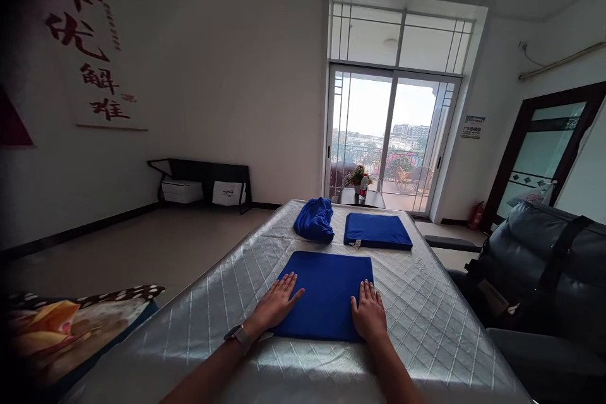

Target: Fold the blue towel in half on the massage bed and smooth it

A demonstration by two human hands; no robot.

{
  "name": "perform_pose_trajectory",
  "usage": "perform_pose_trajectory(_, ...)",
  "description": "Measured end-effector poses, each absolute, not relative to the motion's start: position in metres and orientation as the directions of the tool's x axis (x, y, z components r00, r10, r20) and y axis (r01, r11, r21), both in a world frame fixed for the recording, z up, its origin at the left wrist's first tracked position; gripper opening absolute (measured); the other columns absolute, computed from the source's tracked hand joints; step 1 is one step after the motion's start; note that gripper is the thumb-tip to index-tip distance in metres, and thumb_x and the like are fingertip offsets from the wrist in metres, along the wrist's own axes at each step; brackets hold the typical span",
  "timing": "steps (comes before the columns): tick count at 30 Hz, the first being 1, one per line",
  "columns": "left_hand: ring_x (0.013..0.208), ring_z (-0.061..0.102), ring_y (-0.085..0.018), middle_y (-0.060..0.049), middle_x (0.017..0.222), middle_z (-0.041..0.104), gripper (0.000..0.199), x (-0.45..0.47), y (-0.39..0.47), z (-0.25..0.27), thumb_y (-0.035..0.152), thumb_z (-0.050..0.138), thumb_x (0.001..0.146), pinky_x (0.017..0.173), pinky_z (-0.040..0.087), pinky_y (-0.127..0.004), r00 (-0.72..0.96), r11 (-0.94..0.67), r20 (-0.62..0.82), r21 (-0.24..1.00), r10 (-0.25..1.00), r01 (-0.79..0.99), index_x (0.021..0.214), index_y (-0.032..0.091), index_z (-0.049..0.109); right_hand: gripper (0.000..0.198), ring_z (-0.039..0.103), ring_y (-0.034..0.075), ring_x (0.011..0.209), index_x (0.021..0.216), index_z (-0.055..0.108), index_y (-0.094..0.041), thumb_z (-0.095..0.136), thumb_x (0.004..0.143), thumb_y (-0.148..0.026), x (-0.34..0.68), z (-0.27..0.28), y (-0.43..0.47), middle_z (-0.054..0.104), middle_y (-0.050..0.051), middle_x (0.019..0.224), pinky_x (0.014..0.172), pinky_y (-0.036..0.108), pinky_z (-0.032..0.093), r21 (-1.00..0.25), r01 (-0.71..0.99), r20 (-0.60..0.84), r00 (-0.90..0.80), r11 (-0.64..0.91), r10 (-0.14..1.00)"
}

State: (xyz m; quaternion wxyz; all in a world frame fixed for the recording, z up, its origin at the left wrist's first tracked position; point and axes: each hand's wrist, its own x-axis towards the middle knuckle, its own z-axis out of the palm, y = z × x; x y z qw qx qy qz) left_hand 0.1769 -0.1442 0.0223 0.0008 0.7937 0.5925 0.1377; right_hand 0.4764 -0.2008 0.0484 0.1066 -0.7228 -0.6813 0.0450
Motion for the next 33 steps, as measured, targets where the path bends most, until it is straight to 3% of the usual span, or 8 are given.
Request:
perform_pose_trajectory(5,0.15,0.029,-0.026,-0.01,0.161,0.034,0.074,0.143,-0.147,0.015,0.062,0.023,0.099,0.122,0.024,-0.043,0.205,-0.252,0.247,0.177,0.947,0.952,0.154,0.015,0.038,0.07,0.015,0.019,0.153,0.158,0.023,-0.012,0.02,0.099,-0.049,0.477,0.047,-0.2,0.02,0.006,0.165,0.124,0.036,0.007,-0.198,0.979,0.082,0.062,-0.045,0.995)
perform_pose_trajectory(11,0.15,0.028,-0.026,-0.016,0.162,0.03,0.082,0.148,-0.152,0.02,0.064,0.021,0.099,0.123,0.021,-0.041,0.199,-0.244,0.25,0.168,0.948,0.955,0.154,0.004,0.033,0.069,0.015,0.019,0.153,0.159,0.021,-0.013,0.02,0.099,-0.048,0.477,0.045,-0.199,0.019,0.005,0.166,0.124,0.036,0.006,-0.185,0.981,0.084,0.065,-0.048,0.994)
perform_pose_trajectory(33,0.149,0.03,-0.028,-0.017,0.16,0.035,0.079,0.15,-0.157,0.025,0.06,0.019,0.1,0.122,0.025,-0.044,0.195,-0.24,0.275,0.141,0.941,0.96,0.153,0.004,0.034,0.064,0.016,0.021,0.153,0.157,0.028,-0.012,0.024,0.1,-0.041,0.475,0.059,-0.226,0.025,0.008,0.164,0.124,0.04,0.012,-0.156,0.987,0.104,0.065,-0.048,0.992)
